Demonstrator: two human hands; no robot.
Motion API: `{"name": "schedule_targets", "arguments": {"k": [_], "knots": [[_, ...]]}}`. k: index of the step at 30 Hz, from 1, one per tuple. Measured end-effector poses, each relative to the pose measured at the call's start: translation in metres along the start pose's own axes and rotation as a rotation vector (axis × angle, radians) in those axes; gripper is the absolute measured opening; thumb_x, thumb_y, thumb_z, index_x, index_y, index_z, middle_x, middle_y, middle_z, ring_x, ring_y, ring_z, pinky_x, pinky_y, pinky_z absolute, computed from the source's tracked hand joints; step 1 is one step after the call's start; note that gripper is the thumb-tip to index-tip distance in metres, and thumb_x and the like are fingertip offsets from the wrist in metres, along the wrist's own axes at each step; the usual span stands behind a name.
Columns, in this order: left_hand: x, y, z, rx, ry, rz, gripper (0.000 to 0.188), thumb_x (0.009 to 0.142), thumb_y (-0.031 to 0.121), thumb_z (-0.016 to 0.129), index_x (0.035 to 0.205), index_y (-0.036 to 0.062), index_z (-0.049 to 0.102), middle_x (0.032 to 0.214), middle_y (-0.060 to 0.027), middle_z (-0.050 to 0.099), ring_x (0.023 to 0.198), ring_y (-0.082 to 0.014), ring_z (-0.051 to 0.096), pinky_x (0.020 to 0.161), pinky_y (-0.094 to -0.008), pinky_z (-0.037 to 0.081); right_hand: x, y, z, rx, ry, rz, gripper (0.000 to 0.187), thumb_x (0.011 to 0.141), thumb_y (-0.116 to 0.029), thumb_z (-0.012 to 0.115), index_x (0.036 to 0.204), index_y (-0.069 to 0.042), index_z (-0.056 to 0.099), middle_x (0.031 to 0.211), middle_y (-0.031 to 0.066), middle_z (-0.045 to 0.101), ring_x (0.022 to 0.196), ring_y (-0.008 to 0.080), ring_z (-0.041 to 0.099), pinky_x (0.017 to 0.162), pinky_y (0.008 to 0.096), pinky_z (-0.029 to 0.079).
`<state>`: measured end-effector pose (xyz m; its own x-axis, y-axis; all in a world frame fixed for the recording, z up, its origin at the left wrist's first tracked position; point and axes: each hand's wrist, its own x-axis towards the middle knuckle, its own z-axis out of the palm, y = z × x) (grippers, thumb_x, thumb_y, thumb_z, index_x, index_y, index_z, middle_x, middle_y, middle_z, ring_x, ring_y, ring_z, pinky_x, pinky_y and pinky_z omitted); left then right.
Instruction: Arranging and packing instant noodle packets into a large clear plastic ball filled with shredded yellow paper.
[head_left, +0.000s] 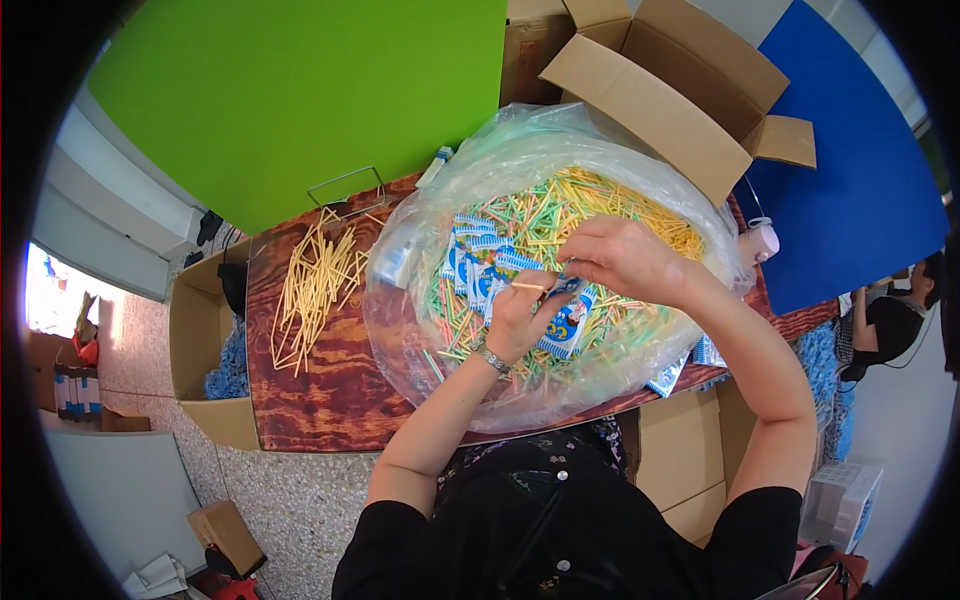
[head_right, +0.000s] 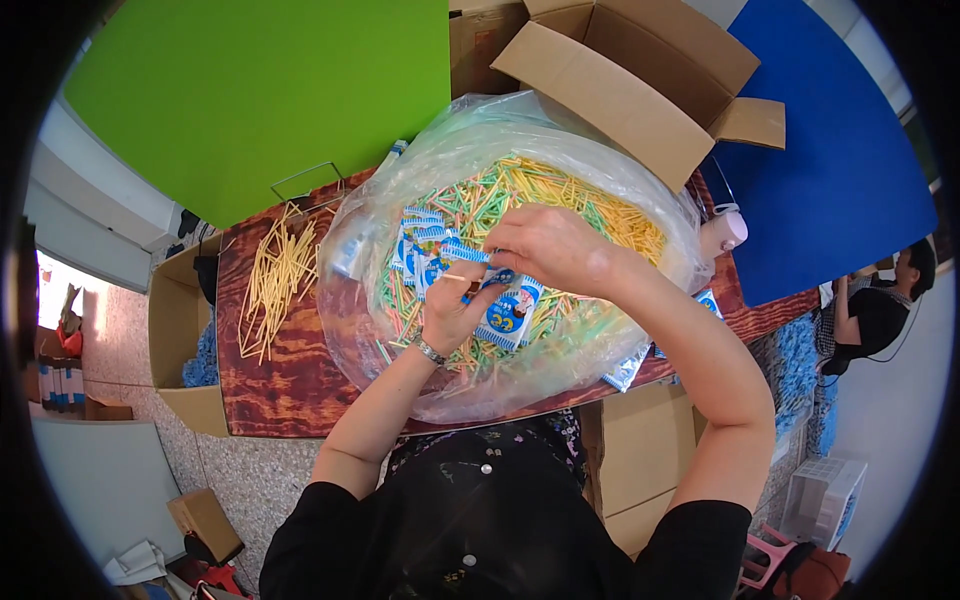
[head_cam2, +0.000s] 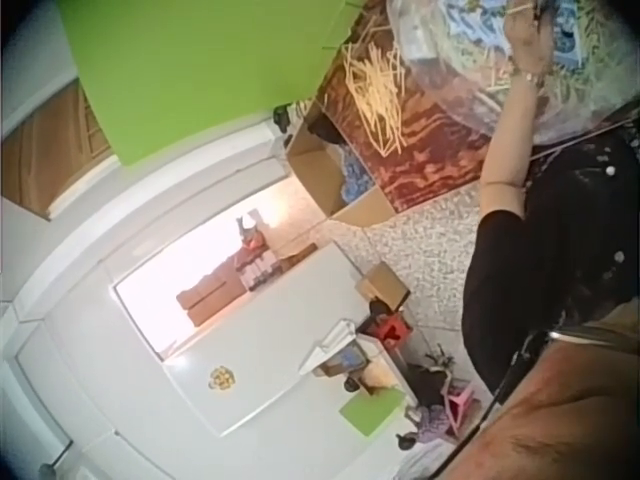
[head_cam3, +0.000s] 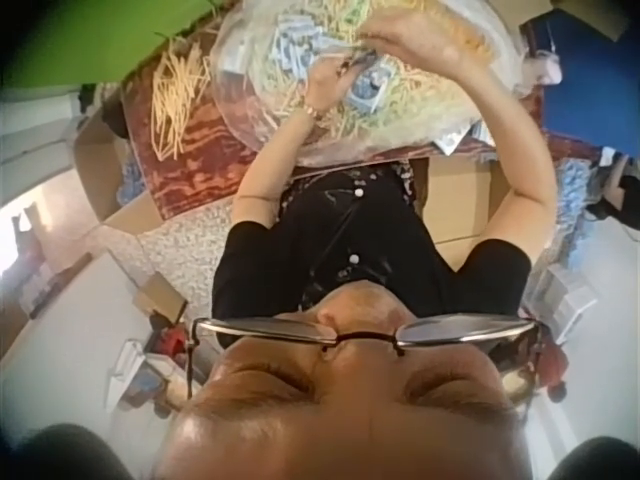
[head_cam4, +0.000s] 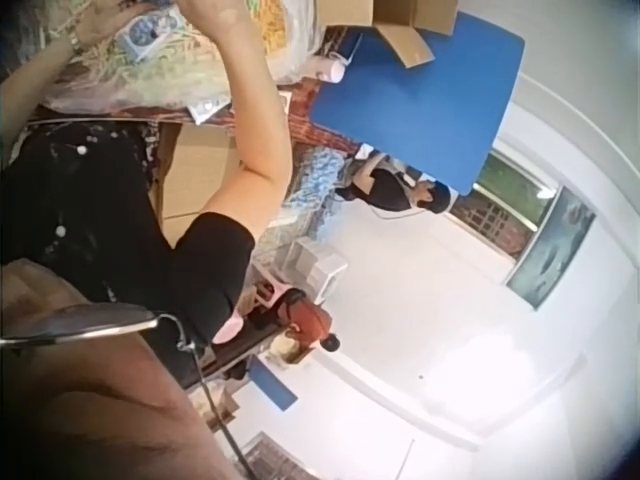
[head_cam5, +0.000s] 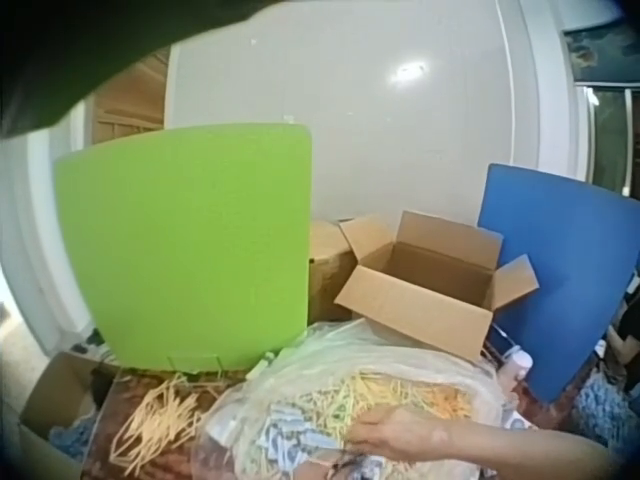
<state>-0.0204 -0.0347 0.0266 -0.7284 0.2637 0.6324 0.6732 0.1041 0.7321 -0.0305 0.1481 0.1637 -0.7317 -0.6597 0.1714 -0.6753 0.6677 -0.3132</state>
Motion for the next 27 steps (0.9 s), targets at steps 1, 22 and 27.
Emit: {"name": "schedule_targets", "arguments": {"k": [1,22,27], "knots": [[0.001,0.002,-0.002,0.002,-0.003,-0.001,0.028,0.074,0.004,0.078,0.098,0.0025,0.064,0.082,-0.0057,0.062,0.067,-0.0167,0.061,0.058,-0.0284,0.049,0.0,-0.001,0.001,0.003,0.002,0.0,0.023,0.084,-0.016,0.064,0.105,-0.008,0.064,0.089,0.0127,0.063,0.085,0.0325,0.063,0.075,0.0419,0.051],[-0.054,-0.033,-0.016,0.587,0.13,-0.296,0.03,0.076,0.015,0.075,0.101,0.0038,0.063,0.09,-0.0097,0.059,0.083,-0.0259,0.058,0.074,-0.0375,0.046,-0.071,0.041,0.131,-0.203,0.118,0.518,0.019,0.081,-0.027,0.068,0.094,-0.015,0.063,0.086,0.004,0.065,0.081,0.0268,0.065,0.066,0.0395,0.052],[-0.033,-0.001,-0.018,0.663,0.145,-0.085,0.041,0.077,0.019,0.074,0.113,0.0038,0.061,0.105,-0.0137,0.06,0.096,-0.0314,0.056,0.086,-0.0404,0.044,-0.07,0.019,0.085,-0.275,0.314,0.305,0.014,0.079,-0.013,0.068,0.093,-0.012,0.069,0.08,0.006,0.066,0.075,0.0251,0.065,0.06,0.037,0.051]]}}
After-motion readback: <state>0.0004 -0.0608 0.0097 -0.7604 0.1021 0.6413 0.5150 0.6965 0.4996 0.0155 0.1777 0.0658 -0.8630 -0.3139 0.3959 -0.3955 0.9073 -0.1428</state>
